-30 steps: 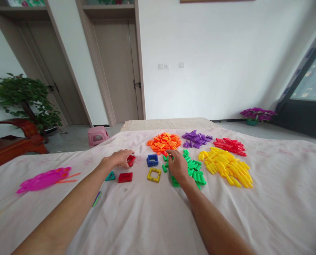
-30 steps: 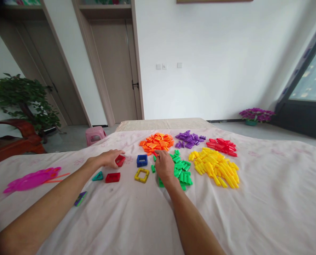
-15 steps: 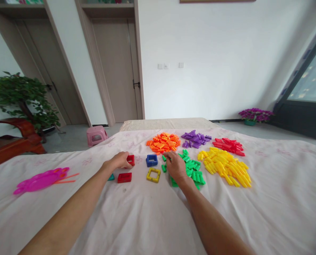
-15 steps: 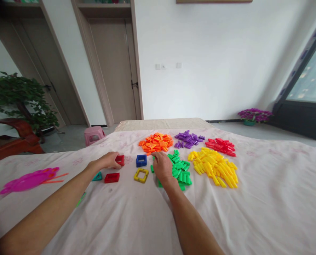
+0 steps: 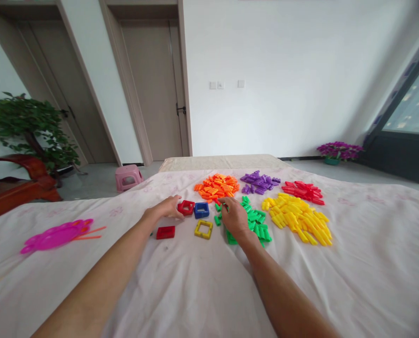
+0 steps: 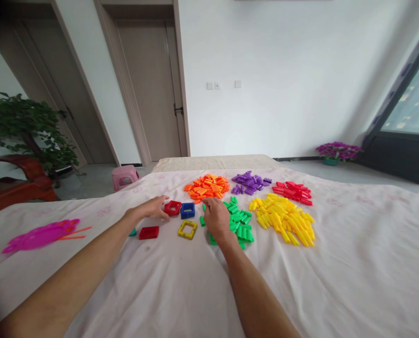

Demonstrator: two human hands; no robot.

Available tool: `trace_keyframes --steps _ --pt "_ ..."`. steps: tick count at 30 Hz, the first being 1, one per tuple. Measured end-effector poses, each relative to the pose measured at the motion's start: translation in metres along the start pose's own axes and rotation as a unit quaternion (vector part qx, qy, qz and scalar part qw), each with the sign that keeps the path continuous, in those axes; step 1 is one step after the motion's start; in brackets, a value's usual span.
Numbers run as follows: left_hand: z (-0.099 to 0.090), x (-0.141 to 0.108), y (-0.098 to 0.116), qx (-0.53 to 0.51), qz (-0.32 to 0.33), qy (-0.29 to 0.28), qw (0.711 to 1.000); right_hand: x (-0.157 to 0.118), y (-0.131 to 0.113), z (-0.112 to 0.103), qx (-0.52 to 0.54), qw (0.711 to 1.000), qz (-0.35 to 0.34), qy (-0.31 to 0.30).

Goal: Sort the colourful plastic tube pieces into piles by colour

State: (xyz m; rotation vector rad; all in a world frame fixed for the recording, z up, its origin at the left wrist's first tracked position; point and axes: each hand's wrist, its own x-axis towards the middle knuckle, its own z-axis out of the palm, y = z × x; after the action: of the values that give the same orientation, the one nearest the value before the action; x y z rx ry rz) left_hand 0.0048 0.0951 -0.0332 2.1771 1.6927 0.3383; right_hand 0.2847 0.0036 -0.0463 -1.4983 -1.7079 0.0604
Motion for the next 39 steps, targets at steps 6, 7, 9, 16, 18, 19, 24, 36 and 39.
trace_keyframes --steps 6,7,9,16,18,19,24,36,39 --pt "-0.028 -0.061 -0.03 0.001 -0.018 -0.065 0.998 0.007 0.006 -0.008 0.013 0.999 0.023 0.036" --pt "-0.028 -0.072 -0.032 0.016 -0.017 -0.08 0.997 0.008 0.007 -0.008 0.016 0.999 0.027 0.039" --pt "-0.024 -0.09 -0.032 0.049 -0.011 -0.089 0.995 0.008 0.01 -0.007 0.02 0.998 0.035 0.041" --pt "0.008 -0.102 0.004 0.05 0.069 -0.038 0.996 0.005 0.011 -0.004 0.023 0.999 0.038 0.022" --pt "0.014 -0.096 0.016 0.029 0.084 -0.04 0.995 0.004 0.009 -0.004 0.013 0.999 0.032 0.012" --pt "0.017 -0.093 0.02 0.015 0.088 -0.042 0.995 0.004 0.008 -0.004 0.009 1.0 0.027 0.007" --pt "0.01 -0.073 0.027 -0.02 0.04 -0.002 0.999 0.002 0.006 -0.001 0.006 1.0 0.012 -0.009" --pt "0.011 -0.011 0.037 0.105 0.109 0.017 0.988 -0.004 -0.001 0.004 -0.035 0.998 -0.035 -0.037" --pt "0.014 -0.012 0.036 0.104 0.091 0.017 0.99 -0.004 -0.001 0.005 -0.038 0.998 -0.03 -0.045"
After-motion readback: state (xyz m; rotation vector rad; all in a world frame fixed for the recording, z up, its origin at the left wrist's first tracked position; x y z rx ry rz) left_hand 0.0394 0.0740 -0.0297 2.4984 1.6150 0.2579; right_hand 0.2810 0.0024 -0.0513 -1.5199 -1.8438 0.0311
